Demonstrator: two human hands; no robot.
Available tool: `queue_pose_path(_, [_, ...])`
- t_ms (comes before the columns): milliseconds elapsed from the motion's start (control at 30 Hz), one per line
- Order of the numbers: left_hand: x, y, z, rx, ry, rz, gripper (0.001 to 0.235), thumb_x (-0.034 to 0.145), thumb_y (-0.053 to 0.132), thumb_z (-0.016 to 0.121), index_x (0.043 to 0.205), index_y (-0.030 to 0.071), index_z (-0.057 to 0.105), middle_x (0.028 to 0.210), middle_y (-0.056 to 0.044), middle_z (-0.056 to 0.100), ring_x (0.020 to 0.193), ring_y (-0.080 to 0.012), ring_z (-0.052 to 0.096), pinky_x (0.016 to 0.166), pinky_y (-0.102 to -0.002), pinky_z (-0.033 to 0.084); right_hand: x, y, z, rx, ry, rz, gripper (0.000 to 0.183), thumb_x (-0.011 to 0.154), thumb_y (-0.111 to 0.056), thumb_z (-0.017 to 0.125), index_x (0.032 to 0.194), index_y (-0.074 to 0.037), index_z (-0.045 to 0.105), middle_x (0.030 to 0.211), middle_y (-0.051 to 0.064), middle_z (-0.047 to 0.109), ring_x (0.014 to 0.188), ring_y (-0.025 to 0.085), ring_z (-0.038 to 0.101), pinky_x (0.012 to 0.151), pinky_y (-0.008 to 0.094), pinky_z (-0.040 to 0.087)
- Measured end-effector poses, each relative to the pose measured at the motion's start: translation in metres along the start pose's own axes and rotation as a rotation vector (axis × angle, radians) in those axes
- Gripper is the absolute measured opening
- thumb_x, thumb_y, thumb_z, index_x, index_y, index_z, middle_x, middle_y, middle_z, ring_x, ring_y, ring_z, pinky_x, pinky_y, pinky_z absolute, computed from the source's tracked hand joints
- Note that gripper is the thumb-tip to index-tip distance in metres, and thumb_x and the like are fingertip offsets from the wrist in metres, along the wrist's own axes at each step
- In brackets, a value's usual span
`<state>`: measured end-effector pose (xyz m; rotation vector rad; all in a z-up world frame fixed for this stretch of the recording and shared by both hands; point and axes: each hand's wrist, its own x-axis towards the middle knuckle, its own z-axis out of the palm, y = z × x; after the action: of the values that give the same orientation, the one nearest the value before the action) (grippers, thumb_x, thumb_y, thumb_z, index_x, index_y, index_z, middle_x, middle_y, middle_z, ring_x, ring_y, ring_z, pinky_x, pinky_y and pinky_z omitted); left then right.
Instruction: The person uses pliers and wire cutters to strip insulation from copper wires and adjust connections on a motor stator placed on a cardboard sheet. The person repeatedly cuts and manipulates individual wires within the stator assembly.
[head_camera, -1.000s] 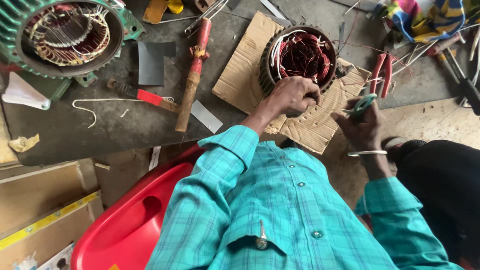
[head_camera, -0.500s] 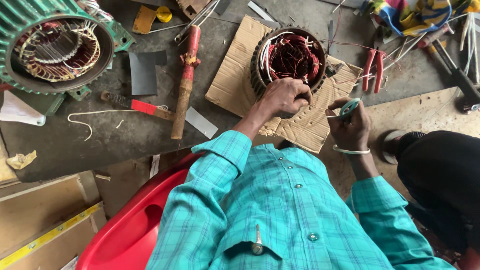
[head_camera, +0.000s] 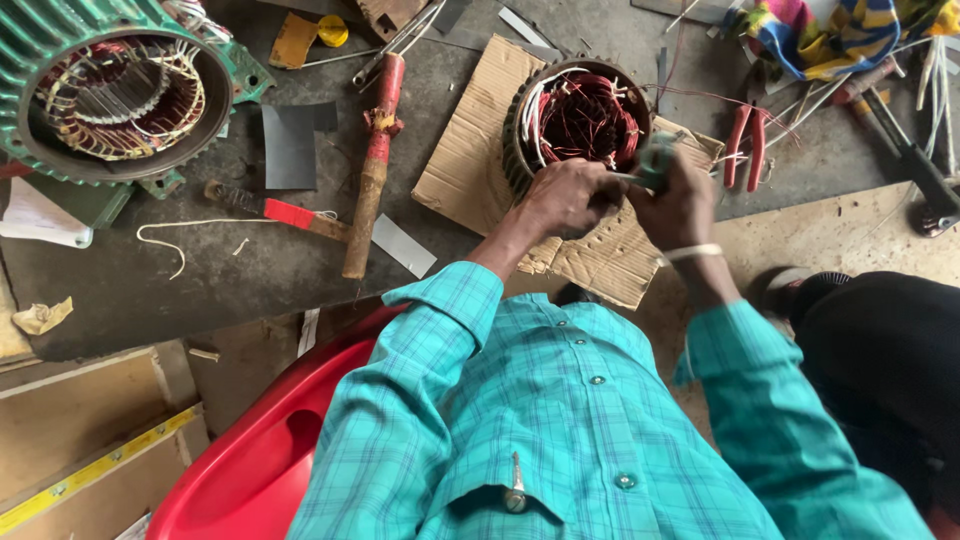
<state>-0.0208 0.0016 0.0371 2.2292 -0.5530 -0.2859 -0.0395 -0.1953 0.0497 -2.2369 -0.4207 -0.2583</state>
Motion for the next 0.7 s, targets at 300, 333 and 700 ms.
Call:
queue_pose_path(300, [0.0, -0.006, 0.003, -0.005, 0.044, 0.097, 0.021, 0.078, 0.027, 0.075, 0.097, 0.018, 0.076, 0.095, -0.004, 0.072, 0.094, -0.0276, 0.07, 0.082, -0.042, 0.055, -0.047, 0.044, -0.023, 0.472, -0.12, 0.319, 0.042, 0.09, -0.012, 0.082, 0.121, -0.005, 0.054, 0.102, 0.0, 0.061, 0.092, 0.008, 0.059, 0.081, 0.023, 0.053])
queue_pose_path(333, [0.002, -0.006, 0.002, -0.014, 0.034, 0.08, 0.021, 0.078, 0.027, 0.075, 0.097, 0.018, 0.077, 0.094, -0.004, 0.072, 0.093, -0.0274, 0.07, 0.081, -0.042, 0.055, -0.055, 0.048, -0.014, 0.54, -0.121, 0.332, 0.047, 0.088, -0.013, 0.084, 0.122, -0.005, 0.053, 0.104, -0.002, 0.061, 0.092, 0.006, 0.058, 0.08, 0.021, 0.051])
queue_pose_path(700, [0.003, -0.003, -0.001, -0.01, 0.024, 0.083, 0.018, 0.075, 0.022, 0.079, 0.093, 0.022, 0.077, 0.093, -0.001, 0.074, 0.094, -0.0253, 0.07, 0.08, -0.041, 0.055, -0.054, 0.063, -0.044, -0.042, -0.004, 0.003, 0.046, 0.08, -0.036, 0.093, 0.096, -0.012, 0.057, 0.084, -0.003, 0.057, 0.078, 0.012, 0.053, 0.08, 0.032, 0.043])
